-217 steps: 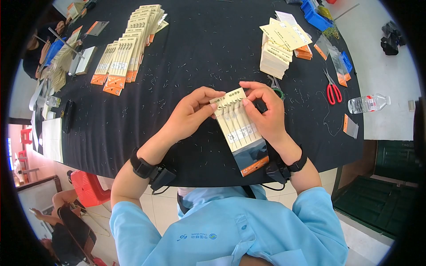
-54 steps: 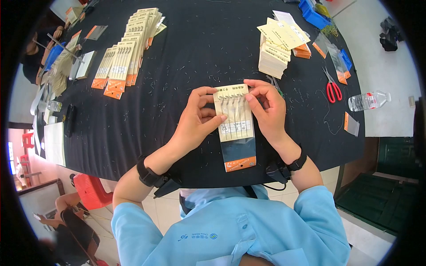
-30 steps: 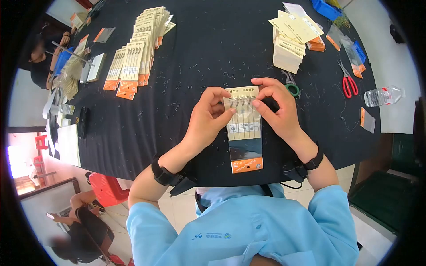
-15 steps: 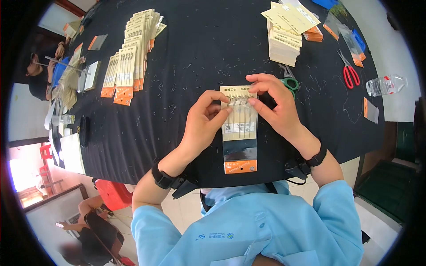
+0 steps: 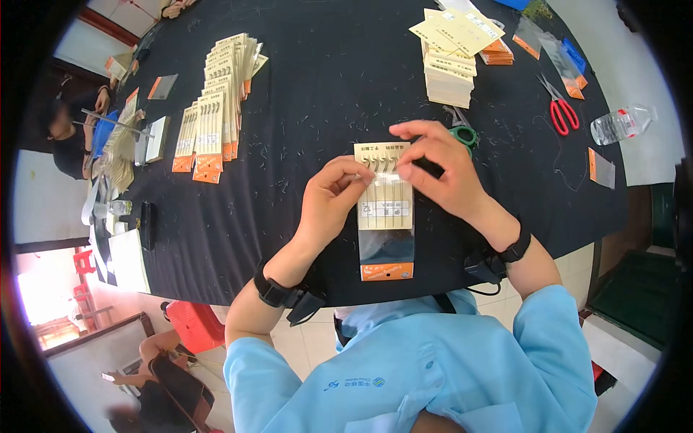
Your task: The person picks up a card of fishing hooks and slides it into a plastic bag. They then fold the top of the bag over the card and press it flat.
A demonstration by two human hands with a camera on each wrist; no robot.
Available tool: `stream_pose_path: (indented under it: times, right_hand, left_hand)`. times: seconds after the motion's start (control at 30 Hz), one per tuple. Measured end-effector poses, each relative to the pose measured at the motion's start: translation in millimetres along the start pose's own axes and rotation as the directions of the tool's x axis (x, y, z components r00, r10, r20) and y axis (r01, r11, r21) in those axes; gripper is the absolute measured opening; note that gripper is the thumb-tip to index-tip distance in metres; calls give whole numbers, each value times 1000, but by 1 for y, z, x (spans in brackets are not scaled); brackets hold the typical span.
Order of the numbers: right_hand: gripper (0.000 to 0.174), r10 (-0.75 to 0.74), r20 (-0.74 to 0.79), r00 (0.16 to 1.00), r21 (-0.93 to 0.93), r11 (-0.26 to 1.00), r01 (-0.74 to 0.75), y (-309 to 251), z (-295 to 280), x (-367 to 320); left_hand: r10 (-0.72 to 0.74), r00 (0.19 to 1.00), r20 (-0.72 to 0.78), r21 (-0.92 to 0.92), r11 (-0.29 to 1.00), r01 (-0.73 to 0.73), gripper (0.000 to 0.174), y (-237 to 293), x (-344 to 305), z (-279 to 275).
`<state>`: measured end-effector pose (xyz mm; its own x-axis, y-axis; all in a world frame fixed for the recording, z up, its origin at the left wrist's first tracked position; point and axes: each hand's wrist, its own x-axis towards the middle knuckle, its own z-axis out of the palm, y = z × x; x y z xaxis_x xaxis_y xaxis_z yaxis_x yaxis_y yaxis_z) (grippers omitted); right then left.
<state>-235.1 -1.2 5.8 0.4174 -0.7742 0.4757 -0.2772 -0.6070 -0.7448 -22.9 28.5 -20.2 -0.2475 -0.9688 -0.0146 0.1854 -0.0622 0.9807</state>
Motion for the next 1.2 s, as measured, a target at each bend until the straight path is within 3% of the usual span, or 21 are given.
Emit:
stream_pose_path:
  times: [0.07,0.23,0.3,0.43,0.53,0.67,0.73,1.03,1.2]
  right_hand:
    - [8,61,-71,996,20,998,-60,4,-7,4]
    - [11,124,17,992,30,992,-124,-4,-19,21]
    - [12,-17,204,979,-106,994,39,-5,-20,29]
    - [11,55,390,919,-83,996,-24,-1,-15,36]
    - [12,30,446,895,-86,996,9,0,-12,39]
    - [11,-12,485,874,-92,994,65,3,-12,37]
    - [10,-40,506,861,-43,997,72,6,-14,35]
    - [8,-125,533,837,-119,968,220,9,-14,29]
    - [7,-167,529,832,-145,948,283,5,-12,28]
  left_hand:
    - [7,1000,7,3,1000,-7,11,1,-1,0]
    - [-22,993,119,163,987,2,10,5,-2,0]
    - [-33,989,142,179,984,7,10,6,-2,0]
    - [-81,979,186,264,964,30,11,8,-2,0]
    - [-70,971,229,325,946,-8,11,9,-2,-1]
    - [-127,960,249,350,936,34,11,11,-1,0]
    - [-25,974,224,302,952,-45,9,7,0,1]
    - [-131,951,279,339,940,30,12,12,2,-3]
    - [-84,952,296,298,955,-9,13,8,2,-4]
